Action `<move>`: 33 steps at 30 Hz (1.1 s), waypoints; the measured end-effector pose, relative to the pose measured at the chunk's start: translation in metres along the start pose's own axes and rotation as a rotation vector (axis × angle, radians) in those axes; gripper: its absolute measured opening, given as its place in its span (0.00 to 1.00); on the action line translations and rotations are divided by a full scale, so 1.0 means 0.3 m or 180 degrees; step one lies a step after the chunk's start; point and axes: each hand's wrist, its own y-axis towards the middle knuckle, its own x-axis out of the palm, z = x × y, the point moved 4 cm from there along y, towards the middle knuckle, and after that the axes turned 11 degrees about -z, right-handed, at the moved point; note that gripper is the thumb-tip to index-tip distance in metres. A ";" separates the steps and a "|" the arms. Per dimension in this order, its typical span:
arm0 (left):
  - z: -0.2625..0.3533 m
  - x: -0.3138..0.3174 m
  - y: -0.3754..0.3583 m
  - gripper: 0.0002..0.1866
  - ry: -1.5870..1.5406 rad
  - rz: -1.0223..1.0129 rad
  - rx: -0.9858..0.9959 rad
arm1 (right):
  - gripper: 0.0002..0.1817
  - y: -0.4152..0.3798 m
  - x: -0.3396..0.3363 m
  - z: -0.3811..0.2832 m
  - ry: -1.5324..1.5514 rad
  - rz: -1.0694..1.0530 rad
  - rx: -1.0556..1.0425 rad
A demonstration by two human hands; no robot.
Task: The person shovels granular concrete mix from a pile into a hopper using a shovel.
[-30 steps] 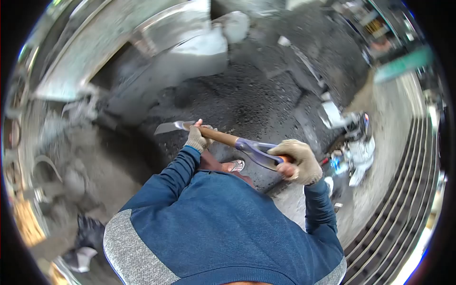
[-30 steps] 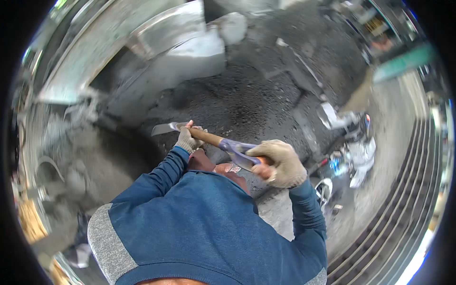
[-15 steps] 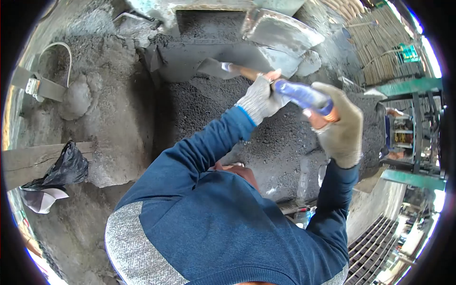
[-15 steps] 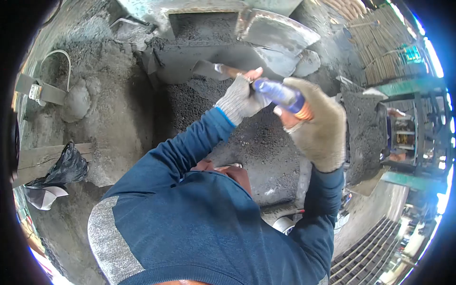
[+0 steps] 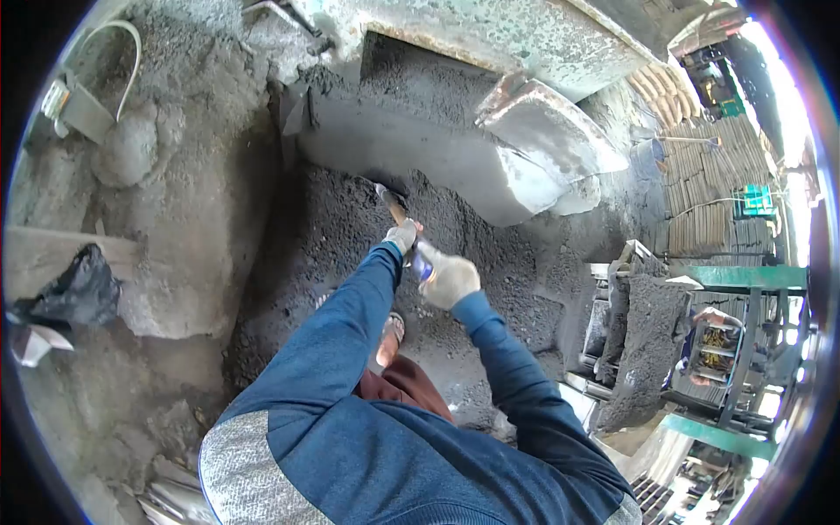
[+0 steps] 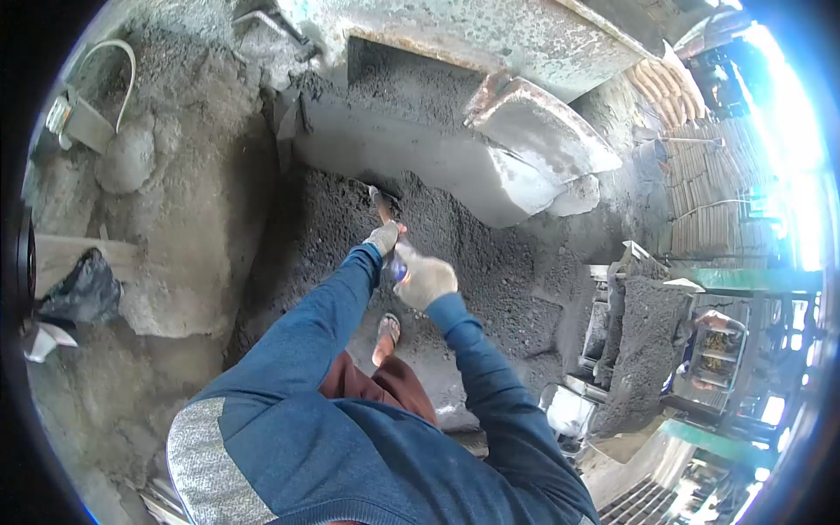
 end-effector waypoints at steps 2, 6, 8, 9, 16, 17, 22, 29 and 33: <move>-0.196 -0.022 0.060 0.17 0.1347 0.0428 -0.0018 | 0.36 -0.165 0.167 0.022 0.0076 -0.0805 0.0280; -0.568 -0.042 -0.128 0.14 0.2465 0.0489 -0.0140 | 0.41 -0.495 0.474 -0.031 0.0191 -0.1319 0.0406; -0.584 0.013 -0.351 0.10 0.0917 0.0091 -0.0277 | 0.41 -0.585 0.458 -0.074 0.0142 -0.1276 0.0172; -0.685 0.014 -0.290 0.12 -0.0059 -0.0396 -0.0111 | 0.41 -0.623 0.396 -0.096 0.0084 -0.1266 0.0077; -0.402 0.224 -0.689 0.13 -0.1880 -0.1219 0.0733 | 0.35 -0.566 -0.129 -0.133 0.2253 -0.0207 -0.1784; -0.392 0.227 -0.734 0.12 -0.2784 -0.1487 0.0582 | 0.33 -0.526 -0.174 -0.132 0.3188 -0.0095 -0.1202; -0.271 0.197 -1.215 0.14 -0.3097 -0.3199 0.1206 | 0.41 -0.124 0.182 -0.073 0.4398 -0.0848 0.1729; -0.351 -0.594 -1.720 0.24 -0.0306 -0.0205 0.3061 | 0.12 0.260 0.596 -0.153 0.5560 -0.1021 0.1198; -0.559 -0.762 -1.806 0.25 -0.0739 0.0660 0.2724 | 0.07 0.284 0.742 -0.348 0.5263 -0.0568 0.2127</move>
